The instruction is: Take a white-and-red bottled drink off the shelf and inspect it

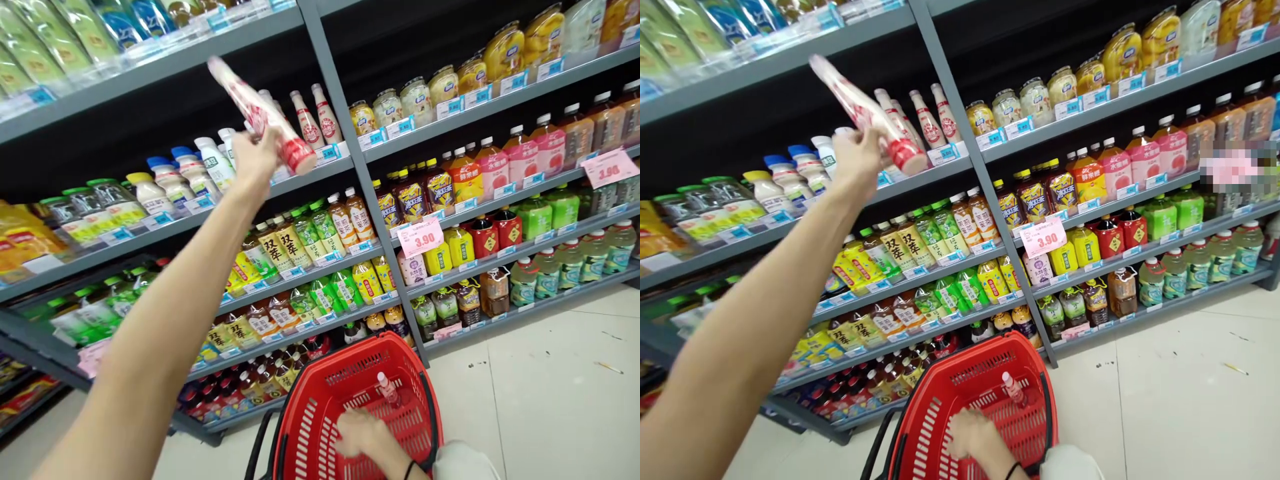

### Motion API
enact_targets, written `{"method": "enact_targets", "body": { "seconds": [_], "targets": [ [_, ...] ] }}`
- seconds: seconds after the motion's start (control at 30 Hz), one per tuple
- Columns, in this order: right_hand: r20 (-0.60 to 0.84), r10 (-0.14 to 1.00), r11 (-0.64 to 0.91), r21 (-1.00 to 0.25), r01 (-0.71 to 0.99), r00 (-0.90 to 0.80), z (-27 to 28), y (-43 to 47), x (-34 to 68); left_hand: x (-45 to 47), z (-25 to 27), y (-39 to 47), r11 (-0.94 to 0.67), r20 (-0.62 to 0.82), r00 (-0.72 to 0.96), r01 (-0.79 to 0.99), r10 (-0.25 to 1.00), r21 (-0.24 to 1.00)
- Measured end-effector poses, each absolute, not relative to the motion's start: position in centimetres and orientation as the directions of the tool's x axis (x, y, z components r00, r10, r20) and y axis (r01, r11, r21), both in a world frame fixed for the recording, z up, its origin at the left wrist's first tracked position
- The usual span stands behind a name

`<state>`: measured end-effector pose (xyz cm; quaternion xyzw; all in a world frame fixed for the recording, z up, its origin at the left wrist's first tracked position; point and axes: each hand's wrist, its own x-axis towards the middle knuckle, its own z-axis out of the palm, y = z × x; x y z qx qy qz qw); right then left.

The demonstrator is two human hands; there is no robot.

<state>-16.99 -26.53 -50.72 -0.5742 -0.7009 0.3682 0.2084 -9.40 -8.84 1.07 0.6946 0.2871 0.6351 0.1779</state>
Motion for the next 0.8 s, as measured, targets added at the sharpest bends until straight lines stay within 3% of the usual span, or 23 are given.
{"method": "enact_targets", "body": {
  "seconds": [0.07,0.17,0.23,0.33,0.43,0.53,0.63,0.8],
  "targets": [
    [-0.067,0.974,0.047,-0.874,0.483,-0.216,-49.8,-26.0,-16.6,-12.5,-4.7,-11.4,-0.624,0.622,0.112,-0.021,0.775,0.781],
    [-0.054,0.99,-0.034,-0.988,0.151,-0.13,-49.0,-25.0,-16.5,-17.7,-16.0,-14.8,-0.357,0.366,0.2,-0.078,0.909,0.931],
    [-0.089,0.991,-0.096,-0.993,-0.072,-0.096,-49.0,-24.2,-16.5,-21.0,-23.7,-16.2,-0.179,0.189,0.216,-0.064,0.958,0.982],
    [-0.138,0.99,-0.142,-0.93,-0.338,-0.036,-49.8,-23.3,-16.4,-24.9,-33.5,-17.1,-0.023,0.033,0.279,-0.041,0.96,0.999],
    [-0.19,0.981,-0.18,-0.855,-0.487,-0.03,-51.0,-23.2,-16.5,-27.8,-40.6,-17.0,-0.077,0.069,0.221,0.029,0.973,0.997],
    [-0.218,0.963,-0.268,-0.765,-0.585,-0.156,-51.7,-24.0,-17.1,-30.2,-44.8,-17.0,-0.144,0.117,0.234,0.103,0.965,0.984],
    [-0.195,0.946,-0.319,-0.703,-0.635,-0.26,-51.6,-24.9,-18.1,-32.5,-46.3,-17.2,-0.183,0.123,0.331,0.159,0.936,0.97],
    [-0.242,0.913,-0.397,-0.712,-0.579,-0.328,-51.0,-25.6,-19.0,-34.7,-45.4,-17.0,-0.238,0.147,0.371,0.213,0.917,0.948]
  ]
}}
